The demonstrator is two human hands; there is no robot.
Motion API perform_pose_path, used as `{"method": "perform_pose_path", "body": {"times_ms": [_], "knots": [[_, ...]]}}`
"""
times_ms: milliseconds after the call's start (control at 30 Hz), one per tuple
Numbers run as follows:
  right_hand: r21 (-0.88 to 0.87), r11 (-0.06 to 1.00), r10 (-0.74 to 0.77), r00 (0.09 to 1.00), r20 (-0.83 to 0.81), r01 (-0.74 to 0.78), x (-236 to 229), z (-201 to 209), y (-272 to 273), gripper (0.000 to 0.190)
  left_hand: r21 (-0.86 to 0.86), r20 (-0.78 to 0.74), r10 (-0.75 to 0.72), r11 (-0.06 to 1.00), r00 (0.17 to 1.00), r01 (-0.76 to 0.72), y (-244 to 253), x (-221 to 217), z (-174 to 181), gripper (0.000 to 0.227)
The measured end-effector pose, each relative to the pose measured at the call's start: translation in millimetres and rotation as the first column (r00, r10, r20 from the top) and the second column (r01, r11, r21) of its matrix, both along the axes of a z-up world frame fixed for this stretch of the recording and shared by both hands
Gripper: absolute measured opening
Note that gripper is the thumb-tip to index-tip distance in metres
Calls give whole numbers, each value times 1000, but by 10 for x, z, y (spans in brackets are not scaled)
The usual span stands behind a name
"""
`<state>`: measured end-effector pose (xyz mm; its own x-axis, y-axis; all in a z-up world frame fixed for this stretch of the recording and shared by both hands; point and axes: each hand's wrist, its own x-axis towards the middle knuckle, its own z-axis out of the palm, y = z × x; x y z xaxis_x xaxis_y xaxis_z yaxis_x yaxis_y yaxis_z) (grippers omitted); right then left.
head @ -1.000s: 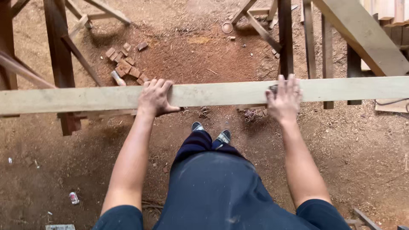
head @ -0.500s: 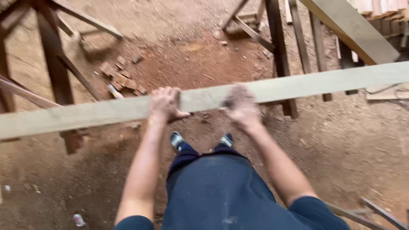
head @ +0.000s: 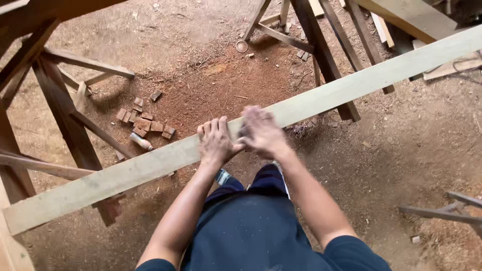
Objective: The person sands a long piece of wood using a small block of sandpaper, moving along the length of the board and cleaning the edges.
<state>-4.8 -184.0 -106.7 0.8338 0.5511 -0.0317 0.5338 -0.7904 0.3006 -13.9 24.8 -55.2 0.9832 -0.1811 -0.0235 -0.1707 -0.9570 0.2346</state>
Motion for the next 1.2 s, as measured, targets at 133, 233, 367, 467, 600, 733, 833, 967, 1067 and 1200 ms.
{"method": "perform_pose_path", "body": {"times_ms": [133, 233, 367, 467, 600, 733, 833, 967, 1067, 1200], "knots": [[260, 690, -483, 697, -529, 675, 202, 283, -822, 90, 55, 8, -72, 996, 997, 71, 137, -40, 396, 149], [-19, 931, -340, 842, -419, 366, 108, 379, -482, 99, 256, -32, -84, 962, 996, 89, 427, -106, 632, 157], [478, 876, 213, 939, -270, -61, -522, 253, 735, 110, 127, -193, -79, 986, 978, 105, 881, -207, 551, 117], [407, 912, 108, 986, -128, -47, -372, 263, 562, 98, 66, -289, -76, 993, 954, 99, 917, -200, 426, 116], [226, 776, -441, 762, -474, 589, 32, 567, -134, 84, 33, -188, -122, 991, 975, 131, 937, -250, 384, 122], [275, 894, -273, 916, -295, 355, -109, 453, 503, 98, 31, -170, -125, 991, 977, 132, 985, -255, 331, 128], [154, 976, -51, 853, -520, 152, -462, 569, 999, 103, 1, -142, -145, 989, 979, 146, 956, -239, 304, 130], [254, 826, -292, 768, -570, 503, -63, 877, 452, 87, 47, -157, -181, 981, 971, 190, 994, -253, 320, 129], [256, 668, -470, 662, -584, 699, 131, 946, 280, 91, 92, -204, -157, 980, 966, 178, 958, -236, 326, 129], [221, 961, -100, 951, -293, 169, -197, 751, 999, 105, 58, -193, -145, 986, 970, 159, 967, -222, 252, 136]]}}
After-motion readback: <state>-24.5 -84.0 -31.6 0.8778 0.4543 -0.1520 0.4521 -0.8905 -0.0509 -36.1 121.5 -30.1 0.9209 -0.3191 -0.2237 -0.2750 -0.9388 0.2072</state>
